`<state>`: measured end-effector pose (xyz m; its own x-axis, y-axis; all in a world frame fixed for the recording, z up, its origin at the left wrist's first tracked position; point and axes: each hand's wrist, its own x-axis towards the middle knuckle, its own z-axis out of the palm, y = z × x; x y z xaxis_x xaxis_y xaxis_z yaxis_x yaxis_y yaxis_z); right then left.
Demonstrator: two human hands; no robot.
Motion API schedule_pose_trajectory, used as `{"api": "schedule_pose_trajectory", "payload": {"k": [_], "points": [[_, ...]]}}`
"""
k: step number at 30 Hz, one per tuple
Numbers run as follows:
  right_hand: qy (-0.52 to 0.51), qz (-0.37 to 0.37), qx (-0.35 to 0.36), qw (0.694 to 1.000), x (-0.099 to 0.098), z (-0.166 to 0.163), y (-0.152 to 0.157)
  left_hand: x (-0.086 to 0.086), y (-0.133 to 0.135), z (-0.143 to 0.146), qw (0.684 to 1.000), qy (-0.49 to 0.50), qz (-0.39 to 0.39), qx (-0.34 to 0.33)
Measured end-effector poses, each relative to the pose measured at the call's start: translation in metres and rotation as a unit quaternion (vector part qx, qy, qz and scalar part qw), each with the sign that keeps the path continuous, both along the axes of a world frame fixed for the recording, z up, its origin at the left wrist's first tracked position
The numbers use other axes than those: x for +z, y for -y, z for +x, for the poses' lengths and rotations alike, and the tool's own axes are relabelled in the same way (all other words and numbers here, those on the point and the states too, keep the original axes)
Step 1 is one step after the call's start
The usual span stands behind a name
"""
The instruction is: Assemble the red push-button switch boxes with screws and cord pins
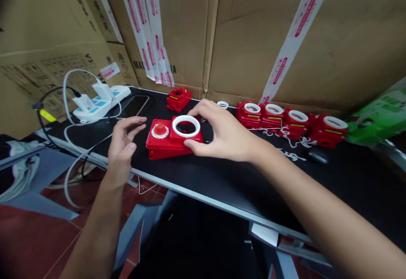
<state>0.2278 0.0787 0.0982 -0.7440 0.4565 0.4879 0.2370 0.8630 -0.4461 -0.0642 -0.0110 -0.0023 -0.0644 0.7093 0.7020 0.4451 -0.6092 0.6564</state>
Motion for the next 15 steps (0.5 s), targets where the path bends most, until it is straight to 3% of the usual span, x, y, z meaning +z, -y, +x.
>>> {"api": "schedule_pose_trajectory", "payload": {"k": [3,6,11,15], "points": [[-0.017,0.018,0.011,1.000,-0.004,-0.021,-0.011,-0.002,-0.001,0.001,1.000,0.002,0.007,-0.006],[-0.030,0.003,0.023,0.999,-0.014,-0.032,-0.017,-0.010,-0.002,-0.002,0.999,-0.023,-0.034,0.017],[-0.035,-0.016,0.022,0.999,-0.027,-0.039,-0.018,-0.013,-0.006,-0.004,0.997,-0.023,-0.065,0.040],[-0.039,-0.013,0.023,0.999,-0.033,-0.041,-0.020,-0.009,-0.008,0.000,0.997,-0.024,-0.067,0.017]]}}
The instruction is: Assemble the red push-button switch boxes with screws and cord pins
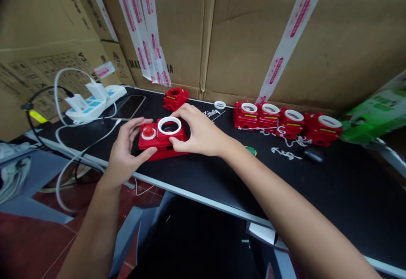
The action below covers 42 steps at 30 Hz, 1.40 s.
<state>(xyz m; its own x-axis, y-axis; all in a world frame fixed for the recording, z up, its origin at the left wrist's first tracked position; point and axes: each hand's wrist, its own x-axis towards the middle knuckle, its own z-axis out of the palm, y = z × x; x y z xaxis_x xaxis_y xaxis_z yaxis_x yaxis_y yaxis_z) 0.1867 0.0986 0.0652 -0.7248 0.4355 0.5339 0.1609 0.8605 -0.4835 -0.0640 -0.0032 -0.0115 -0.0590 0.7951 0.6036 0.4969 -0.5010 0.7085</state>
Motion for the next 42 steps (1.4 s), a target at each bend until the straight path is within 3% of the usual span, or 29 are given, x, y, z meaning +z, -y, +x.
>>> {"api": "schedule_pose_trajectory", "payload": {"k": [7,12,25,35,42], "points": [[0.005,0.002,-0.003,1.000,-0.008,-0.003,-0.003,-0.001,0.000,0.003,1.000,-0.015,-0.006,0.020],[0.024,-0.002,0.000,1.000,-0.014,-0.004,-0.004,0.004,0.003,0.004,0.996,-0.079,-0.003,0.040],[0.035,-0.015,-0.006,0.999,-0.021,-0.004,-0.003,0.007,0.002,0.005,0.994,-0.101,0.015,0.029],[0.032,-0.020,0.005,0.999,-0.023,-0.003,-0.002,0.016,0.009,0.019,0.972,-0.235,0.027,0.010],[0.034,-0.018,0.007,0.999,-0.022,-0.001,-0.002,0.013,0.007,0.025,0.970,-0.241,0.020,0.027]]}}
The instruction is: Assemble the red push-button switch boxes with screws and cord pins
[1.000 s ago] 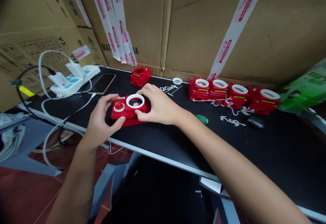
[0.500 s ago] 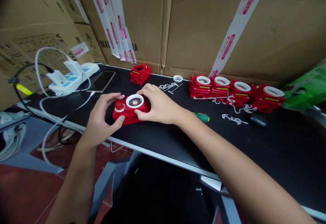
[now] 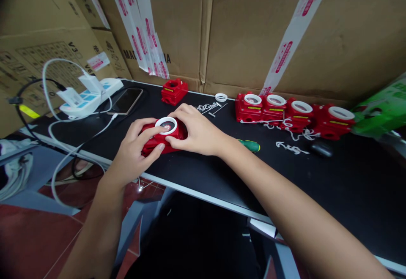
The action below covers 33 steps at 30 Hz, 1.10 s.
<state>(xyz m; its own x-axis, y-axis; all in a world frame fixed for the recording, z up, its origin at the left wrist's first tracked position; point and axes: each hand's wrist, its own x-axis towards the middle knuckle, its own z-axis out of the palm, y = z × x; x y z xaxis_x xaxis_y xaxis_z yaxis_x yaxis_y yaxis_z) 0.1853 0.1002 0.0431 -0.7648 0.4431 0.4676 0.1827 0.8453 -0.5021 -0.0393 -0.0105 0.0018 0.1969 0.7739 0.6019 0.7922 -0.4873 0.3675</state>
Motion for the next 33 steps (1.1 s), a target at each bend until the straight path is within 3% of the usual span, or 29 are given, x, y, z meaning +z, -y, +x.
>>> {"api": "schedule_pose_trajectory", "payload": {"k": [18,26,33], "points": [[-0.015,-0.092,0.015,0.996,-0.016,0.010,-0.008,0.004,-0.001,-0.001,1.000,0.005,-0.027,-0.014],[-0.019,-0.159,0.036,0.986,-0.013,0.012,-0.005,-0.007,0.002,-0.015,0.980,0.190,-0.063,0.009],[-0.012,-0.200,0.042,0.979,-0.013,0.017,-0.005,-0.003,0.006,-0.015,0.984,0.140,-0.106,0.026]]}}
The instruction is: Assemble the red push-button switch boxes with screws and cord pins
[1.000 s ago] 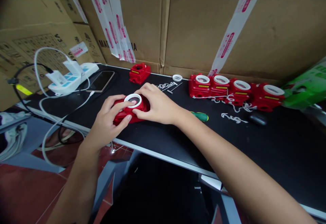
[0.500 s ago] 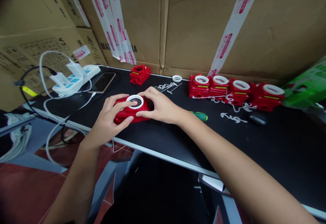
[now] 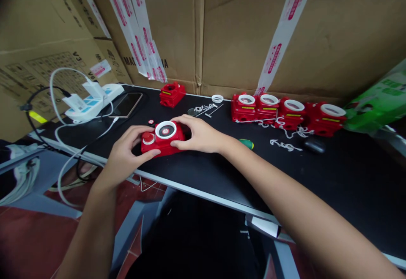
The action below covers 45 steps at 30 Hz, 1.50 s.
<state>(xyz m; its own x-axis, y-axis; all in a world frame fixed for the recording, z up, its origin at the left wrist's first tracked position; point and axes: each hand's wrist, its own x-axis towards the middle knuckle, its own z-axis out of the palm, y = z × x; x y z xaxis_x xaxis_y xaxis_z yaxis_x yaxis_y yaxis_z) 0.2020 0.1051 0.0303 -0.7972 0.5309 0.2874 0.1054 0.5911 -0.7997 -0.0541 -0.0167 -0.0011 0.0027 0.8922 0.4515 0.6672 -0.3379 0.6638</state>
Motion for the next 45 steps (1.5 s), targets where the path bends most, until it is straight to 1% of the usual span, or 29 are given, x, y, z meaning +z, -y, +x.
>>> {"api": "schedule_pose_trajectory", "payload": {"k": [4,7,9,12,14,17,20,23,30,34,37,41,43,45], "points": [[0.027,0.005,-0.002,1.000,0.006,0.016,0.014,0.007,0.008,0.008,0.999,-0.035,-0.019,-0.025],[0.030,0.013,-0.026,0.999,0.009,0.031,0.031,0.012,0.015,0.018,0.997,-0.048,-0.018,-0.056],[0.024,0.023,-0.037,0.999,0.009,0.039,0.040,0.012,0.017,0.026,0.997,-0.035,-0.022,-0.070],[0.037,0.052,-0.053,0.997,0.008,0.046,0.049,0.008,0.016,0.034,0.997,-0.015,-0.030,-0.073],[0.049,0.062,-0.062,0.995,0.007,0.047,0.050,0.004,0.015,0.037,0.997,-0.013,-0.043,-0.067],[0.046,0.037,-0.061,0.996,0.006,0.047,0.050,0.002,0.013,0.036,0.996,-0.010,-0.057,-0.068],[0.038,0.007,-0.057,0.998,0.006,0.046,0.050,0.004,0.013,0.035,0.996,0.001,-0.049,-0.080],[0.040,-0.002,-0.062,0.997,0.006,0.045,0.049,0.007,0.013,0.036,0.995,0.001,-0.051,-0.086],[0.059,0.005,-0.074,0.995,0.008,0.045,0.051,0.011,0.009,0.036,0.990,0.019,-0.102,-0.092],[0.070,0.013,-0.087,0.994,0.010,0.044,0.053,0.017,0.005,0.033,0.985,0.024,-0.139,-0.104],[0.078,0.014,-0.085,0.993,0.013,0.044,0.055,0.021,0.004,0.032,0.982,0.013,-0.161,-0.101],[0.086,0.018,-0.086,0.992,0.015,0.043,0.054,0.019,0.003,0.030,0.978,0.024,-0.182,-0.102],[0.092,0.013,-0.087,0.992,0.015,0.043,0.053,0.015,0.003,0.029,0.976,0.050,-0.175,-0.123],[0.094,0.007,-0.087,0.992,0.015,0.043,0.052,0.012,0.002,0.028,0.975,0.085,-0.143,-0.146]]}}
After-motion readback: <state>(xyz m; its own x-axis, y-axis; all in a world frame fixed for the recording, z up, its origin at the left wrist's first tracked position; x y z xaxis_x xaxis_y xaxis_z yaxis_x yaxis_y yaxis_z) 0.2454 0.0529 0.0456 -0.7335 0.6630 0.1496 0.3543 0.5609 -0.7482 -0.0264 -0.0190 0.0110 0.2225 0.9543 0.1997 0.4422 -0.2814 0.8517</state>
